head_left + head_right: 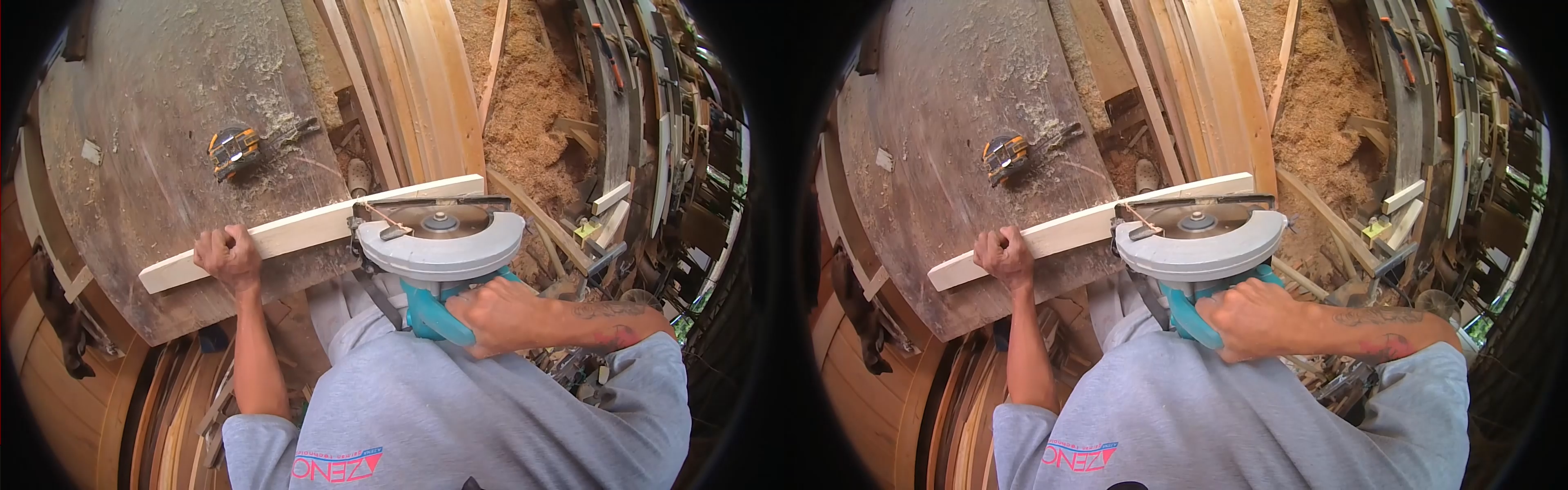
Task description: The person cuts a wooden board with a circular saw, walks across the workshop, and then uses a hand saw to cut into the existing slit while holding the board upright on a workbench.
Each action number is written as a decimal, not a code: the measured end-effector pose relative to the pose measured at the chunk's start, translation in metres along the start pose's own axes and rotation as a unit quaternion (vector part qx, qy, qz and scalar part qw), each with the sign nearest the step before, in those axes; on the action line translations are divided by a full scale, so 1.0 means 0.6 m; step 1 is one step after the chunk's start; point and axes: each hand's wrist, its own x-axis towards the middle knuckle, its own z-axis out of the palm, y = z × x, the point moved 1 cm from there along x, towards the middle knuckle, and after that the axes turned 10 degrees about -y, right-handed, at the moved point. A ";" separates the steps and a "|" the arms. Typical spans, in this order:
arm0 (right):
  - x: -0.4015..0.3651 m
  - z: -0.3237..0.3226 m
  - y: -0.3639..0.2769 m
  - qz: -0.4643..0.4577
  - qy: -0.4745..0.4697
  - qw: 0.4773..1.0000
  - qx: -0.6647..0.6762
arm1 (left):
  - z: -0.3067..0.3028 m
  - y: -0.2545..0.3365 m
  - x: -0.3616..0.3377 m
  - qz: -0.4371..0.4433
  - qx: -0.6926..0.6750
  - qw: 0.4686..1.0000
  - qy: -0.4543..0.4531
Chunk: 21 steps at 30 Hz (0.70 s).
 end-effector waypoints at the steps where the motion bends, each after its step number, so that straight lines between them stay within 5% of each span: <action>1: 0.000 0.000 0.001 -0.003 0.000 1.000 0.000 | 0.000 0.000 0.000 -0.003 -0.002 1.000 -0.003; 21: -0.004 -0.008 0.009 0.003 -0.029 1.000 -0.008 | 0.004 -0.005 -0.002 0.000 0.009 1.000 -0.010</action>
